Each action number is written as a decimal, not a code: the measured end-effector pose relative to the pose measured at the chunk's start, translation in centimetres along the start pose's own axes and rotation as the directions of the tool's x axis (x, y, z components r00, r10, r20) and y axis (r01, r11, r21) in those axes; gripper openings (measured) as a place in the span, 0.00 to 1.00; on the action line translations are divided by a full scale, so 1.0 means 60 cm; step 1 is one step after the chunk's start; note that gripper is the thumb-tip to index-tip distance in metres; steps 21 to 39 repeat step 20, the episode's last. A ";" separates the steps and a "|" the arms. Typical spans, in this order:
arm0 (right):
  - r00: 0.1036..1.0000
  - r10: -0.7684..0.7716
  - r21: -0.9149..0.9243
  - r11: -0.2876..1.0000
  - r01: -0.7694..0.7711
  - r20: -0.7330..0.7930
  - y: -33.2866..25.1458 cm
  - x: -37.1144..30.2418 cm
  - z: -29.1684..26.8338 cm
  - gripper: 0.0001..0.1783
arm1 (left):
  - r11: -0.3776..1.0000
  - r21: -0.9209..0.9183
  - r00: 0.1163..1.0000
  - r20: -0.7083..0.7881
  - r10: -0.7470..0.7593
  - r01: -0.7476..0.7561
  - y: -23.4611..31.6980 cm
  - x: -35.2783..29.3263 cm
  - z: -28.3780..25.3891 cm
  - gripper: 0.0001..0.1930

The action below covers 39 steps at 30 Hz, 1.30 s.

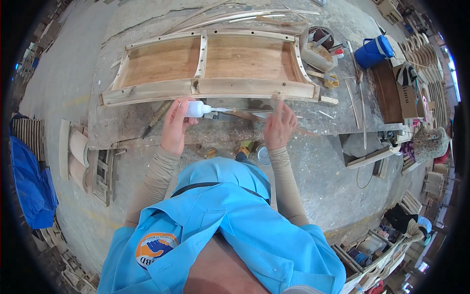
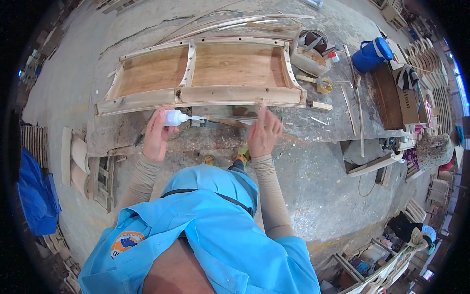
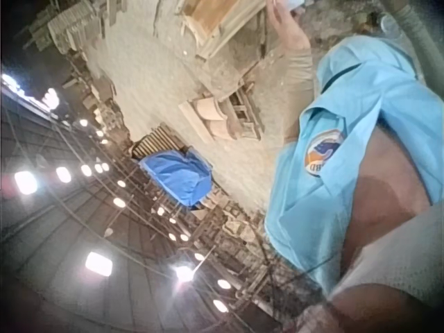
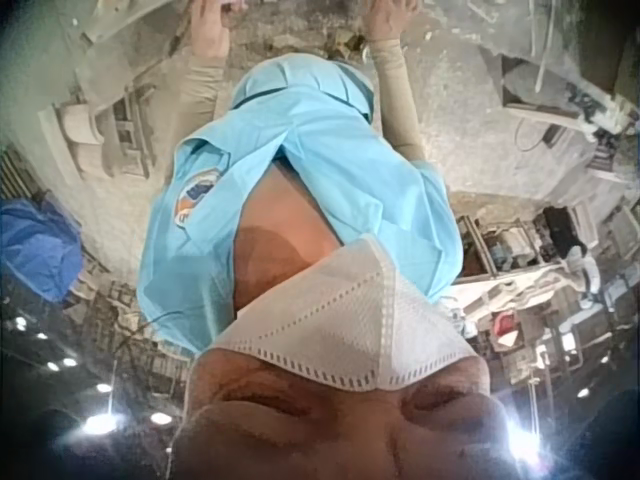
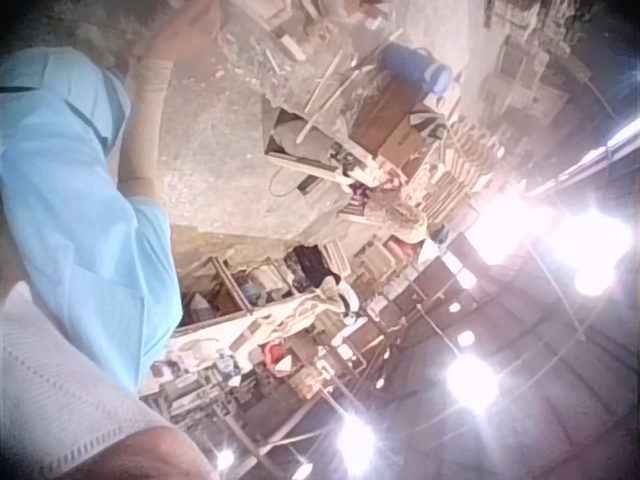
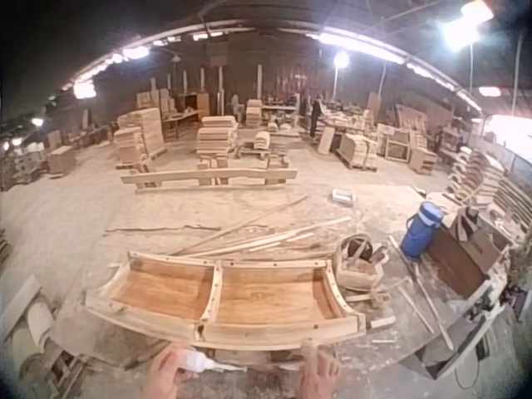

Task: The person applies glue from a white bottle into pre-drilled holes on a wooden furniture frame. They then insert small wooden dowels into the glued holes to join the frame components. The person repeats this process for multiple joints on the frame.

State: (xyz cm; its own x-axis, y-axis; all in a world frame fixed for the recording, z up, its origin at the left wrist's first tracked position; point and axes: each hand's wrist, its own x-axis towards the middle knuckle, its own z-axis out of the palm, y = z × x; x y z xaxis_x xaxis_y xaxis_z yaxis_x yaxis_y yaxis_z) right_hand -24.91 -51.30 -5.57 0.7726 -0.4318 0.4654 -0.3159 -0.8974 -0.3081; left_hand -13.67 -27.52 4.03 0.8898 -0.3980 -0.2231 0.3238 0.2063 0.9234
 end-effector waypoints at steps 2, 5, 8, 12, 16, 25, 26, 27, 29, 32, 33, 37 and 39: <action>0.990 0.120 0.013 0.993 -0.120 -0.071 0.018 0.000 0.005 0.39 | 1.000 -0.005 0.999 -0.031 -0.015 0.015 -0.002 -0.004 -0.004 0.13; 0.990 0.141 -0.036 0.989 -0.142 -0.032 0.029 0.006 0.006 0.41 | 1.000 0.006 1.000 -0.031 -0.005 0.006 -0.007 -0.006 -0.016 0.13; 0.996 0.094 -0.061 0.994 -0.093 0.005 0.009 0.010 -0.002 0.41 | 1.000 0.007 1.000 -0.004 0.005 -0.005 -0.012 -0.007 -0.021 0.13; 0.997 -0.008 -0.030 0.999 0.011 0.082 -0.015 0.001 -0.002 0.40 | 1.000 -0.001 1.000 -0.009 0.006 -0.006 -0.011 -0.009 -0.015 0.13; 0.997 -0.049 -0.025 0.998 0.050 0.061 -0.012 -0.003 -0.007 0.39 | 1.000 -0.007 1.000 -0.012 0.003 -0.003 -0.010 -0.008 -0.013 0.13; 0.995 -0.036 -0.075 0.996 0.043 0.094 0.006 0.000 -0.010 0.40 | 1.000 0.005 0.999 0.033 -0.016 0.016 -0.020 -0.005 -0.029 0.14; 0.995 -0.036 -0.075 0.996 0.043 0.094 0.006 0.000 -0.010 0.40 | 1.000 0.005 0.999 0.033 -0.016 0.016 -0.020 -0.005 -0.029 0.14; 0.995 -0.036 -0.075 0.996 0.043 0.094 0.006 0.000 -0.010 0.40 | 1.000 0.005 0.999 0.033 -0.016 0.016 -0.020 -0.005 -0.029 0.14; 0.995 -0.036 -0.075 0.996 0.043 0.094 0.006 0.000 -0.010 0.40 | 1.000 0.005 0.999 0.033 -0.016 0.016 -0.020 -0.005 -0.029 0.14; 0.995 -0.036 -0.075 0.996 0.043 0.094 0.006 0.000 -0.010 0.40 | 1.000 0.005 0.999 0.033 -0.016 0.016 -0.020 -0.005 -0.029 0.14; 0.995 -0.036 -0.075 0.996 0.043 0.094 0.006 0.000 -0.010 0.40 | 1.000 0.005 0.999 0.033 -0.016 0.016 -0.020 -0.005 -0.029 0.14; 0.995 -0.036 -0.075 0.996 0.043 0.094 0.006 0.000 -0.010 0.40 | 1.000 0.005 0.999 0.033 -0.016 0.016 -0.020 -0.005 -0.029 0.14; 0.995 -0.036 -0.075 0.996 0.043 0.094 0.006 0.000 -0.010 0.40 | 1.000 0.005 0.999 0.033 -0.016 0.016 -0.020 -0.005 -0.029 0.14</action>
